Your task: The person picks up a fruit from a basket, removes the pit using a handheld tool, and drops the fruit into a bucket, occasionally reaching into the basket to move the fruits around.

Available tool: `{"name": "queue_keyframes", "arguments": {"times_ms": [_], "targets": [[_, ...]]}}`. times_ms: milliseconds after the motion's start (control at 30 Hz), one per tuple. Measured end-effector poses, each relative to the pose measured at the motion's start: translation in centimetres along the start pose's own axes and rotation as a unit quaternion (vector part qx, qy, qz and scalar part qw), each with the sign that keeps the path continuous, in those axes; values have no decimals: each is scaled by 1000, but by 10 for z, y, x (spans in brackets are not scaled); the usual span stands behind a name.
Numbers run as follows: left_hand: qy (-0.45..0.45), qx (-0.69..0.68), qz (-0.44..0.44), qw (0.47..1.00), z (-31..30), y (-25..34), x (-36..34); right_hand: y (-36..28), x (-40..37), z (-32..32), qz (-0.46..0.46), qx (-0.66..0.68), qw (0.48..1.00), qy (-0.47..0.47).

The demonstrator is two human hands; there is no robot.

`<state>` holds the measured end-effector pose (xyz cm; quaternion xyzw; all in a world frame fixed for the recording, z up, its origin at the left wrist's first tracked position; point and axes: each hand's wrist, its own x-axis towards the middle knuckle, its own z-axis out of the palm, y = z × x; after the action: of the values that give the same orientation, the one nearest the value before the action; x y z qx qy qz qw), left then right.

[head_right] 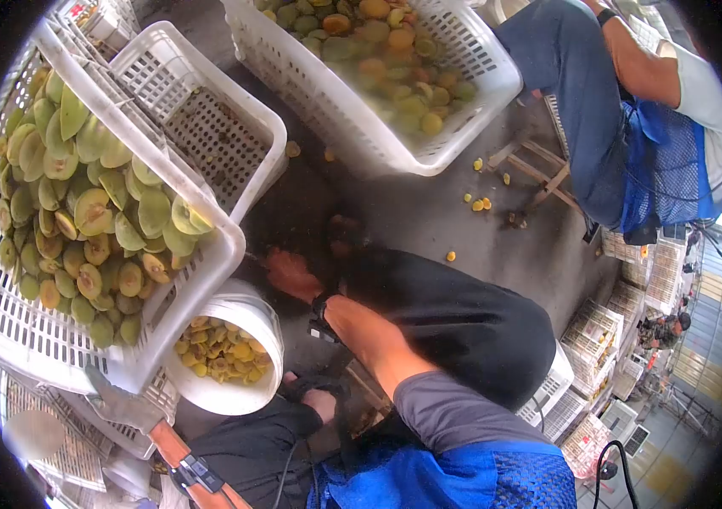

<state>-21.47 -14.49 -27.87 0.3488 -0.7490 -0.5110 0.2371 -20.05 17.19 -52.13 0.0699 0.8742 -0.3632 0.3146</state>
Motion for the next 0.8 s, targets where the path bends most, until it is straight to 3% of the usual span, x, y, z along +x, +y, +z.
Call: {"name": "queue_keyframes", "arguments": {"times_ms": [67, 133, 233, 300, 333, 433, 533, 633, 700, 767, 800], "targets": [[-28, 56, 44, 997, -3, -4, -3, 7, 6, 5, -26, 11, 999, 24], [-40, 202, 120, 971, -6, -4, -6, 17, 12, 21, -82, 23, 994, 69], [-19, 140, 66, 988, 1, -1, -3, 22, 23, 33, -21, 22, 999, -11], [-1, 66, 11, 998, 4, 2, -3, 23, 22, 37, -14, 35, 998, 49], [-32, 164, 70, 984, 2, 2, -7, 25, 21, 38, -10, 41, 996, 80], [12, 44, -1, 999, 18, 17, -17, 49, 26, 44, -35, 87, 994, 55], [-12, 108, 40, 993, 9, 10, -12, 60, 33, 52, -17, 35, 999, 25], [-9, 47, 60, 997, -2, -7, -1, 59, 40, 66, -57, 85, 992, 68], [-3, 44, 40, 998, -7, -10, 2, 63, 42, 75, -32, 75, 994, 74], [2, 61, 40, 997, -4, -7, 2, 67, 50, 82, -80, 20, 990, 111], [4, 81, 48, 996, -1, -4, -2, 98, 69, 118, -140, -30, 979, 144]]}}
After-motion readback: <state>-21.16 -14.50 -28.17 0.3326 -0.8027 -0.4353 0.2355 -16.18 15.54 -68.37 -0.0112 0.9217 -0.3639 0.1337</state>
